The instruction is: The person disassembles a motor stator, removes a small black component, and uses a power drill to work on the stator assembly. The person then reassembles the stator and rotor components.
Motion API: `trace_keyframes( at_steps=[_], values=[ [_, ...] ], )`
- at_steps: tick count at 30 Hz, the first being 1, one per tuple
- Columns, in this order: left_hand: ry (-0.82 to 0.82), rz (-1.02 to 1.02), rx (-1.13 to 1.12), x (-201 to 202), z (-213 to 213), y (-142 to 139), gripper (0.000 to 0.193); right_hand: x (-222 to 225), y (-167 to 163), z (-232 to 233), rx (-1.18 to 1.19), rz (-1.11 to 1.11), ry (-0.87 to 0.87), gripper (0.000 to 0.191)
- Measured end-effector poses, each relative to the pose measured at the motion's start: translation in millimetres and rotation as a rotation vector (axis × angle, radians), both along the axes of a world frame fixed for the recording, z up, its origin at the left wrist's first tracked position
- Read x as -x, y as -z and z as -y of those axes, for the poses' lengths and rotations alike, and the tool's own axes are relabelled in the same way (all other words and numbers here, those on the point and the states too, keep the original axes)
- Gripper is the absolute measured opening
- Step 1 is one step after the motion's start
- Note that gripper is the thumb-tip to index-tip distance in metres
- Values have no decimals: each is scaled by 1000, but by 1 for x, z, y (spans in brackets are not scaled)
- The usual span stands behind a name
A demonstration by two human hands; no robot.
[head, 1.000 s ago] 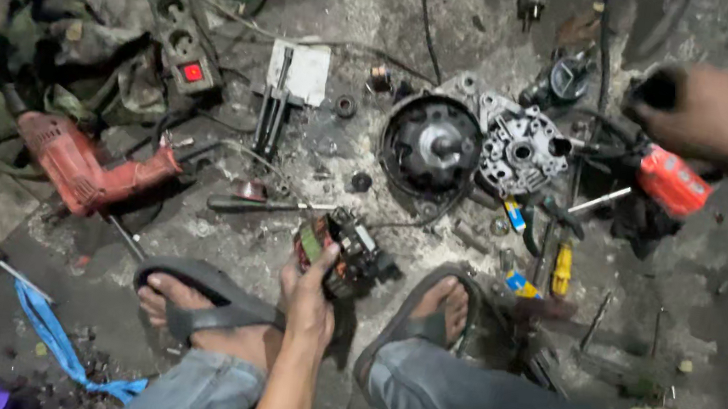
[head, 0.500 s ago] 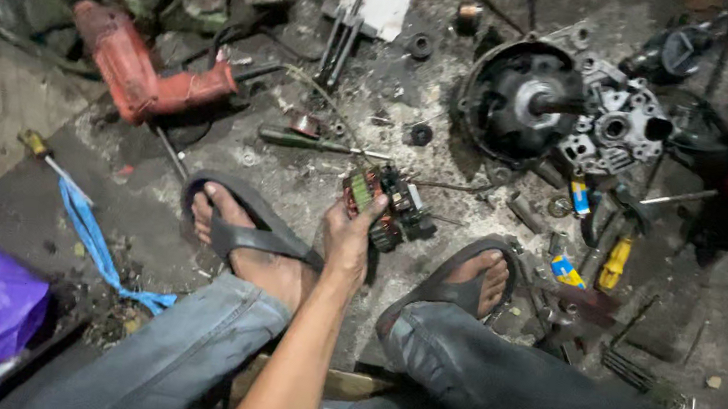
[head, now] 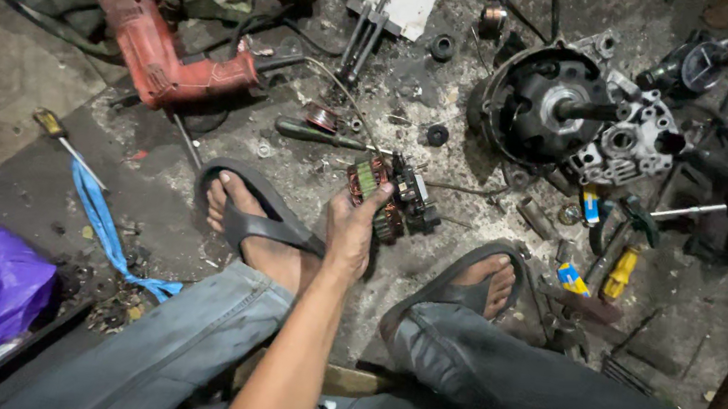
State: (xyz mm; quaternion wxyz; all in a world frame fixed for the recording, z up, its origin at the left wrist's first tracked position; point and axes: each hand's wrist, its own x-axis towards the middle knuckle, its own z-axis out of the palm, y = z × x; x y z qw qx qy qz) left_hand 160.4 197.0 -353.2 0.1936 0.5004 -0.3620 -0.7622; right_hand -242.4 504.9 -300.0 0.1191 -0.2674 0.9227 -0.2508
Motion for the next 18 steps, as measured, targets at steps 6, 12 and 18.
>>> trace_keyframes(
  at_steps=[6, 12, 18],
  values=[
    [60, 60, 117, 13, 42, -7, 36, -72, -48, 12, 77, 135, -83, 44],
    [65, 31, 163, 19, 54, -10, 35, -62, -86, 23, 184, 125, -3, 43],
    [52, -31, 185, 9, 48, -7, 35, -42, -114, 33, 287, 119, 58, 43]
  ],
)
